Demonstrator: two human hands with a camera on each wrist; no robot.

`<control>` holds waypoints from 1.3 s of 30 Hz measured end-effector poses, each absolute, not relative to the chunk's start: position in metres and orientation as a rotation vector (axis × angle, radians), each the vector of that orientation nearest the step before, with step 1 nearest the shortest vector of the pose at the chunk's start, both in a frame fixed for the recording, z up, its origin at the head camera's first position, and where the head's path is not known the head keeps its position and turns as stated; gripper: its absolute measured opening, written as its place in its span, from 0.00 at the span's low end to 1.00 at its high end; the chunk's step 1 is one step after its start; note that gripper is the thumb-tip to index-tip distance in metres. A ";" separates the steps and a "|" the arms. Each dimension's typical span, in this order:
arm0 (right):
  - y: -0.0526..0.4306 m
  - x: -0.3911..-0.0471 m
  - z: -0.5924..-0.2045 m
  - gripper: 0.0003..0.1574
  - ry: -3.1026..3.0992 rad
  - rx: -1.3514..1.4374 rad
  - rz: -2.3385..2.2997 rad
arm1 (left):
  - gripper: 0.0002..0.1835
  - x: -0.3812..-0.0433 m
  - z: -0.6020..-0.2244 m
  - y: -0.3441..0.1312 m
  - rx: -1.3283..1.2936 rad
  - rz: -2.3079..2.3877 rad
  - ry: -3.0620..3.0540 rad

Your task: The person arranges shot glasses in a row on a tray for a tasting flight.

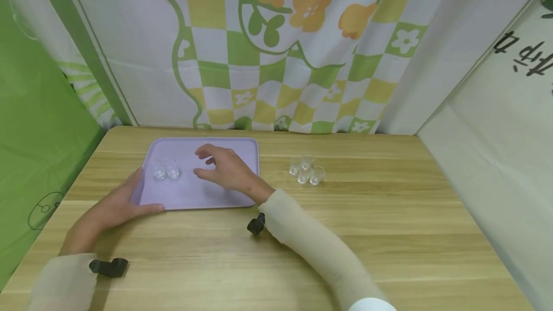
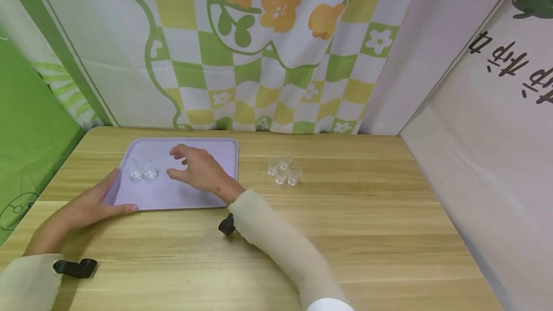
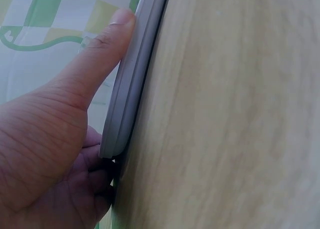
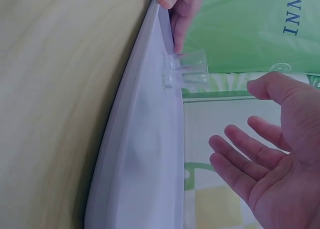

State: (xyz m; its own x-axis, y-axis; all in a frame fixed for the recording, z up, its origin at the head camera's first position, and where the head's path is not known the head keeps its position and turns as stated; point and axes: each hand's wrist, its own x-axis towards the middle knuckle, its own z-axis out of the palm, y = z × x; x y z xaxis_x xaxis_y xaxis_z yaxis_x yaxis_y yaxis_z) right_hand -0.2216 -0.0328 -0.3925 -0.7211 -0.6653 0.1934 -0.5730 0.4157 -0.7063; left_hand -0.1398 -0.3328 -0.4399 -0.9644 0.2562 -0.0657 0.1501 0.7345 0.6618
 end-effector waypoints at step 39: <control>0.144 -0.204 -0.382 0.23 2.692 -1.043 -1.599 | 0.69 -0.139 -0.438 -0.332 0.309 0.983 2.783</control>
State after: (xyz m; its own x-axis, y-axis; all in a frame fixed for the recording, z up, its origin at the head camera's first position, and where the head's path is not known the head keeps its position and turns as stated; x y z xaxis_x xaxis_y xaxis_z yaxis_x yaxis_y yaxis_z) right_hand -0.2042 0.1445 -0.3819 -0.7888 -0.4359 0.4333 -0.5890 0.3350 -0.7354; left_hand -0.1387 -0.3323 -0.4382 -0.9634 0.2511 -0.0933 0.1368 0.7607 0.6346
